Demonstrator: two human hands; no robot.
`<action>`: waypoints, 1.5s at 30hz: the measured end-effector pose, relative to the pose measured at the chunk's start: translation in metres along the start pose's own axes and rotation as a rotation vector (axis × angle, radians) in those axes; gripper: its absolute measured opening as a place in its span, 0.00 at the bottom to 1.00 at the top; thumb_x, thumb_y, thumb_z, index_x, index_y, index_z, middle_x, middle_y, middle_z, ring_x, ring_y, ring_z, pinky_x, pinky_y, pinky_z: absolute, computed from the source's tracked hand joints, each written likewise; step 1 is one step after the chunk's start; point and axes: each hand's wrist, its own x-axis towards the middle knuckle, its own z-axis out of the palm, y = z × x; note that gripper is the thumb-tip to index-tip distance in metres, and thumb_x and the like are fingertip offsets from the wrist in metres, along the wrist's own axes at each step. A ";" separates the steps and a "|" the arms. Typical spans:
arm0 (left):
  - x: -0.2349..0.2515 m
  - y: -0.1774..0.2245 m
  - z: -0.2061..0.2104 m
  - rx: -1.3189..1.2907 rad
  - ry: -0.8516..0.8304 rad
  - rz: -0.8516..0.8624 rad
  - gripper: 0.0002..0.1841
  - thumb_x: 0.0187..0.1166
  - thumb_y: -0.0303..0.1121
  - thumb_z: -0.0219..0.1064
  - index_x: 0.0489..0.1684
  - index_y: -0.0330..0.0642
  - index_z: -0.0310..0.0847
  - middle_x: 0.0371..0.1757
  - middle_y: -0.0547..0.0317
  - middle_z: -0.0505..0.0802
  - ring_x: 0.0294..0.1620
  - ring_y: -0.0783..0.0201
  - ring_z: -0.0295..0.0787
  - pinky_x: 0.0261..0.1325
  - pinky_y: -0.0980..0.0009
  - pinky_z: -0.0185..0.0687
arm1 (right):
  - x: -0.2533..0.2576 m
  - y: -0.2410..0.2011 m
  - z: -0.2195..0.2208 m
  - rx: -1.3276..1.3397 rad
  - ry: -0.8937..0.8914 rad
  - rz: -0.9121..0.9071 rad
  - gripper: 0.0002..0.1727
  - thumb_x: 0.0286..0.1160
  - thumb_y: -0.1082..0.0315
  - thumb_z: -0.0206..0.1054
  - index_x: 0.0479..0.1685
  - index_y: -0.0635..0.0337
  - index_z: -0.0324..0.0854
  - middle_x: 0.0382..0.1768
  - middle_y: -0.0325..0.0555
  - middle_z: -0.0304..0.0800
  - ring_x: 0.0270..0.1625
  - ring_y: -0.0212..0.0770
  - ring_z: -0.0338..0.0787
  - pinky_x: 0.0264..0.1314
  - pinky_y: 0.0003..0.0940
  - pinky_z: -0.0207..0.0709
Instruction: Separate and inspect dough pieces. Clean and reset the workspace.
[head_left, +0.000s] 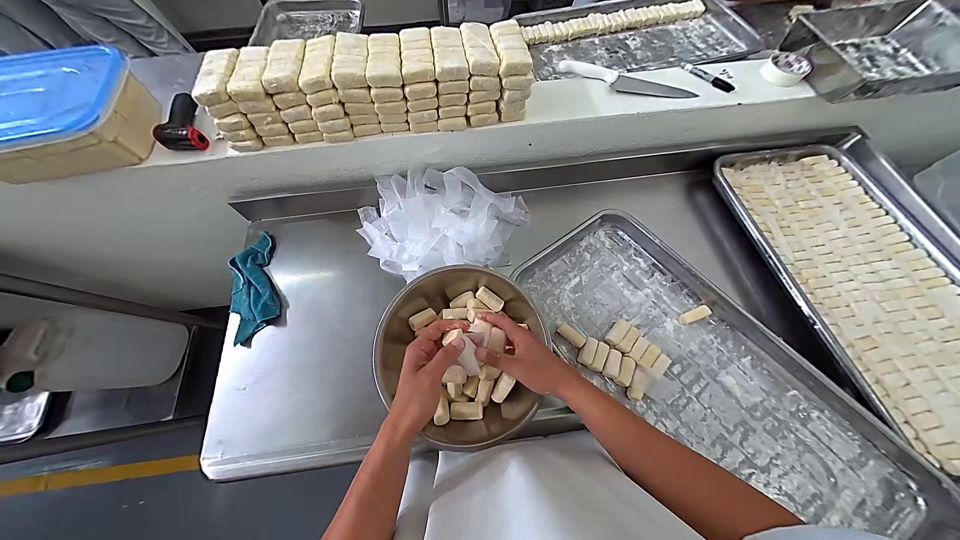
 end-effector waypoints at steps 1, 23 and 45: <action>0.000 0.001 0.003 -0.015 -0.003 0.019 0.16 0.83 0.29 0.53 0.61 0.41 0.83 0.52 0.55 0.94 0.52 0.62 0.92 0.58 0.65 0.89 | 0.000 -0.001 0.001 0.070 -0.018 0.025 0.33 0.79 0.56 0.72 0.82 0.55 0.71 0.66 0.49 0.87 0.61 0.40 0.90 0.64 0.41 0.85; 0.001 -0.009 0.021 0.235 0.047 -0.037 0.17 0.84 0.27 0.66 0.70 0.40 0.80 0.53 0.57 0.95 0.52 0.66 0.93 0.61 0.67 0.89 | -0.003 -0.010 0.010 0.015 0.159 -0.142 0.21 0.77 0.74 0.71 0.69 0.62 0.81 0.59 0.50 0.90 0.56 0.38 0.93 0.62 0.36 0.88; 0.006 0.033 0.019 0.037 0.125 0.037 0.22 0.87 0.27 0.56 0.80 0.44 0.69 0.55 0.54 0.92 0.48 0.64 0.92 0.49 0.68 0.90 | -0.005 -0.004 0.019 -0.350 -0.057 -0.109 0.48 0.65 0.49 0.82 0.86 0.57 0.66 0.86 0.55 0.66 0.86 0.51 0.69 0.84 0.56 0.68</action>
